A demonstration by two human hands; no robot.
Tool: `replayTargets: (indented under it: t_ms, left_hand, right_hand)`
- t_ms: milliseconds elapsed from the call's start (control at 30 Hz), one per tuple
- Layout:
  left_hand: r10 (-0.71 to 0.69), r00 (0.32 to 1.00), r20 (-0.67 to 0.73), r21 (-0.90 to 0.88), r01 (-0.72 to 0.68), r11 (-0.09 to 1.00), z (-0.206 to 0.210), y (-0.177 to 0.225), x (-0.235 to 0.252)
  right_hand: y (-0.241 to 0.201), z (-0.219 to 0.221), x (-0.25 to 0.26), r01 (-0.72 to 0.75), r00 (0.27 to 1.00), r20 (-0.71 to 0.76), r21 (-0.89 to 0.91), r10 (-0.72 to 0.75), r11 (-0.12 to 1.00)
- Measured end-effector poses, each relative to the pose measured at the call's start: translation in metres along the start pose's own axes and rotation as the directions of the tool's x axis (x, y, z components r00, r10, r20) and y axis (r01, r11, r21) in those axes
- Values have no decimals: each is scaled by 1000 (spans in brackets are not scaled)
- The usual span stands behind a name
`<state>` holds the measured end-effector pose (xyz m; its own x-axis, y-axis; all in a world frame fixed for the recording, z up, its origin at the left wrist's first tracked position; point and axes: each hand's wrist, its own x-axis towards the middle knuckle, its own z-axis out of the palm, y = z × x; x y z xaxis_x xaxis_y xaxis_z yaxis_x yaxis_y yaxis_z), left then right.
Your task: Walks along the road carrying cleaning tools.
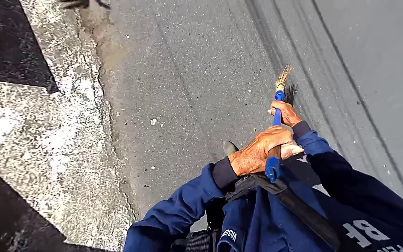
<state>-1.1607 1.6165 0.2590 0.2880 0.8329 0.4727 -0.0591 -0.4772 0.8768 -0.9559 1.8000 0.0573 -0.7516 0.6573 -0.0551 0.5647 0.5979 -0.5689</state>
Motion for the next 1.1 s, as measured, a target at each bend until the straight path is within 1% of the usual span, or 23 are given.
replayTargets:
  t_ms: [67, 167, 200, 233, 267, 300, 333, 367, 433, 500, 533, 567, 633, 700, 767, 833, 867, 900, 933, 967, 1000, 1067, 1100]
  left_hand:
    - [22, 1000, 13, -8, -22, 1000, -30, 9, 21]
    - [62, 993, 99, 81, -70, 994, -64, 30, 63]
    - [83, 986, 143, 89, -96, 991, -75, 35, 76]
    - [102, 979, 179, 80, -118, 990, -85, 38, 86]
    - [110, 972, 206, 55, -124, 991, -91, 38, 94]
    - [99, 970, 224, 32, -109, 994, -95, 36, 102]
    - [65, 968, 244, 27, -74, 997, -98, 29, 110]
    - [11, 965, 263, 43, -23, 999, -102, 19, 118]
    - [-99, 961, 258, 67, 84, 994, -113, -5, 137]
    - [-138, 967, 215, 58, 129, 990, -128, -33, 161]
    - [-139, 974, 179, 29, 136, 990, -136, -50, 173]
    - [-131, 981, 144, -9, 134, 991, -146, -72, 185]
    - [-78, 994, 82, -80, 85, 993, -163, -121, 199]
    - [-25, 996, 86, -81, 32, 996, -181, -160, 206]
    - [32, 988, 151, -70, -21, 997, -197, -164, 224]
    - [99, 965, 243, -37, -93, 995, -212, -142, 254]
    - [143, 953, 269, -39, -137, 990, -219, -131, 265]
    - [190, 941, 280, -46, -184, 982, -228, -124, 274]
    - [215, 931, 294, -56, -208, 977, -242, -118, 280]
    - [222, 927, 302, -66, -212, 975, -259, -113, 284]
    - [215, 926, 310, -84, -199, 976, -277, -109, 285]
    - [188, 929, 318, -141, -150, 979, -314, -103, 288]
    - [184, 929, 320, -177, -132, 975, -332, -102, 288]
  right_hand:
    - [-25, -30, 27, -23, 999, -42, -22, 22, 999]
    - [-85, -39, 52, 1, 998, -61, 153, 9, 988]
    - [-113, -45, 65, -19, 1000, 5, 212, 19, 977]
    - [-152, -60, 80, -109, 984, 169, 278, 63, 954]
    - [-184, -71, 91, -144, 953, 300, 332, 41, 932]
    - [-187, -61, 98, 8, 957, 255, 462, -141, 887]
    - [-170, -29, 107, 268, 928, 37, 625, -371, 733]
    - [-172, -29, 117, 229, 919, 97, 659, -383, 716]
    - [-158, -41, 141, 59, 912, 269, 658, -308, 751]
    - [-94, -42, 169, 22, 923, 291, 616, -253, 788]
    - [-50, -44, 183, 20, 923, 314, 540, -223, 842]
    - [-9, -57, 198, -16, 935, 330, 407, -131, 913]
    - [55, -95, 223, -213, 929, 325, 72, 178, 974]
    - [114, -122, 242, -230, 963, 113, -139, 246, 963]
    - [125, -157, 250, -225, 974, -12, -184, 226, 957]
    - [96, -175, 262, -196, 973, -145, -102, 180, 975]
    - [66, -182, 271, -247, 965, -104, -55, 240, 968]
    - [31, -190, 287, -359, 933, 23, -38, 360, 933]
    - [-6, -197, 311, -507, 832, 240, -36, 500, 861]
    - [-7, -169, 314, -371, 923, 137, 70, 359, 926]
    - [-2, -138, 320, -201, 980, 35, 188, 198, 961]
    - [-13, -104, 346, 54, 998, 12, 371, -63, 927]
    - [-28, -101, 363, 103, 987, 65, 434, -145, 895]
